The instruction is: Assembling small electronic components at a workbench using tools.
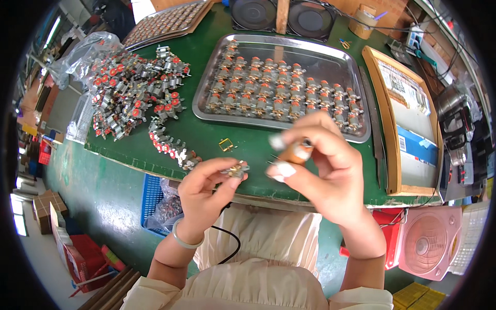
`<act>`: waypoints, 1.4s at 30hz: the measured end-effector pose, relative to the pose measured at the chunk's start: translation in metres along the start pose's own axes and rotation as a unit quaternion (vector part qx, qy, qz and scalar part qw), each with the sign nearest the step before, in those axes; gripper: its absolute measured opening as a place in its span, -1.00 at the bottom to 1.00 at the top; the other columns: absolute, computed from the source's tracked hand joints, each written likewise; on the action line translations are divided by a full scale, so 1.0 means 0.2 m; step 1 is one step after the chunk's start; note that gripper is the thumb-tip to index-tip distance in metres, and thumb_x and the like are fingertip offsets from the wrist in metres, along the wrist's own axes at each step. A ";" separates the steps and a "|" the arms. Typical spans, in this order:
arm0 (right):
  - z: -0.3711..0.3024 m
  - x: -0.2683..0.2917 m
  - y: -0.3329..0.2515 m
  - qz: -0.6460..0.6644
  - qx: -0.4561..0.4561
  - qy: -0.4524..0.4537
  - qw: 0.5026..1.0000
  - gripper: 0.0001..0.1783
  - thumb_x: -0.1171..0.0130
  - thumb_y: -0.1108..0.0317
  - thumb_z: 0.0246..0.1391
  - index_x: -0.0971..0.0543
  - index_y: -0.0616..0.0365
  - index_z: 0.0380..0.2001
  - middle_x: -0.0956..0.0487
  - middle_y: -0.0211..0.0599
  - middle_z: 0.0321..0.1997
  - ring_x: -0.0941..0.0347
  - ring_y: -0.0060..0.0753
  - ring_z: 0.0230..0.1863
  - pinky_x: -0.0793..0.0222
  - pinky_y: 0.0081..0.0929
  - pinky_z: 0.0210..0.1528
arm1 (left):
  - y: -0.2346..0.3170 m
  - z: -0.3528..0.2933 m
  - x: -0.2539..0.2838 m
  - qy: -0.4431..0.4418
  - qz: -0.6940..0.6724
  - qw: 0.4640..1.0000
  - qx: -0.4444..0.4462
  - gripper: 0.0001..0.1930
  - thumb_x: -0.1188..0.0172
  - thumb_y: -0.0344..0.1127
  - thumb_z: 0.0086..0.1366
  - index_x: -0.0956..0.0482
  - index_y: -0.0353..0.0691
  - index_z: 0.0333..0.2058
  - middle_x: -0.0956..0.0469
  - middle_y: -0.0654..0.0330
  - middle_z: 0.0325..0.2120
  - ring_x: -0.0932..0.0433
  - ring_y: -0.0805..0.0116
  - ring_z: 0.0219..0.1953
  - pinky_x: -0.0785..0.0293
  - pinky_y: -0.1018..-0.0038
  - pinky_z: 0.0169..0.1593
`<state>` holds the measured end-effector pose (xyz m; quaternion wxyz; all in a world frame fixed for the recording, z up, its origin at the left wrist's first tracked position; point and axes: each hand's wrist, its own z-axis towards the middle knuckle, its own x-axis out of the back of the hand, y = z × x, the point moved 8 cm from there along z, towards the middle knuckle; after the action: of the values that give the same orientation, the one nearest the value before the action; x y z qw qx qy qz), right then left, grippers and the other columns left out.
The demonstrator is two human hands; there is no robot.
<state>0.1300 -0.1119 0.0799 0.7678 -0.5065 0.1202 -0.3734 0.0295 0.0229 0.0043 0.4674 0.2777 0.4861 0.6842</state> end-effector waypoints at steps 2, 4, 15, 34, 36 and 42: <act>0.04 -0.03 -0.06 -0.094 0.073 0.002 0.993 -0.56 -0.20 0.59 -0.14 -0.41 0.31 -0.10 -0.38 -0.22 -0.16 -0.39 -0.49 -0.29 -0.32 -0.58 -0.24 | -0.01 0.01 -0.03 -0.029 0.060 0.998 0.001 -0.71 -0.17 -0.58 0.06 -0.48 -0.33 -0.18 -0.54 0.08 -0.26 -0.56 0.40 -0.32 -0.52 0.57 -0.24; 0.06 -0.06 -0.05 -0.109 0.071 0.019 0.991 -0.54 -0.17 0.59 -0.11 -0.38 0.31 -0.05 -0.40 -0.20 -0.14 -0.40 -0.47 -0.27 -0.35 -0.58 -0.26 | -0.01 0.02 -0.06 -0.043 0.133 0.990 -0.009 -0.70 -0.19 -0.56 0.04 -0.49 -0.32 -0.18 -0.55 0.10 -0.29 -0.57 0.40 -0.35 -0.52 0.58 -0.27; 0.07 -0.09 0.08 0.008 0.035 0.001 0.999 -0.52 -0.03 0.60 0.02 -0.26 0.26 0.06 -0.45 -0.15 -0.14 -0.42 -0.47 -0.21 -0.41 -0.56 -0.24 | -0.05 0.02 -0.05 -0.050 0.114 0.992 0.033 -0.70 -0.20 -0.55 0.04 -0.51 -0.30 -0.18 -0.56 0.12 -0.29 -0.59 0.41 -0.39 -0.51 0.59 -0.32; 0.09 -0.08 0.11 0.069 -0.025 -0.027 0.997 -0.54 0.03 0.54 0.09 -0.23 0.24 0.10 -0.42 -0.10 -0.07 -0.40 -0.50 -0.21 -0.37 -0.52 -0.12 | -0.06 0.03 -0.05 -0.048 0.109 0.990 0.078 -0.70 -0.18 -0.56 0.03 -0.52 -0.32 -0.19 -0.56 0.10 -0.28 -0.58 0.42 -0.36 -0.54 0.57 -0.26; 0.10 -0.08 0.10 0.073 -0.001 -0.046 0.996 -0.52 0.04 0.58 0.08 -0.22 0.24 0.11 -0.42 -0.11 -0.07 -0.39 -0.50 -0.20 -0.36 -0.53 -0.11 | -0.06 0.04 -0.06 -0.052 0.111 0.989 0.080 -0.70 -0.18 -0.56 0.04 -0.51 -0.32 -0.19 -0.56 0.10 -0.28 -0.58 0.42 -0.36 -0.54 0.56 -0.26; 0.11 -0.06 0.15 0.065 -0.093 -0.045 0.993 -0.53 -0.07 0.51 0.02 -0.29 0.25 0.05 -0.48 -0.11 -0.22 -0.42 -0.41 -0.22 -0.33 -0.50 -0.11 | -0.06 0.02 -0.07 -0.055 0.125 0.989 0.056 -0.71 -0.17 -0.60 0.05 -0.50 -0.37 -0.18 -0.57 0.10 -0.27 -0.58 0.45 -0.31 -0.49 0.63 -0.24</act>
<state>0.1478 -0.0828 0.0621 0.7446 -0.5830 0.1526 -0.2870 0.0427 0.0138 -0.0035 0.3878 0.3993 0.4589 0.6925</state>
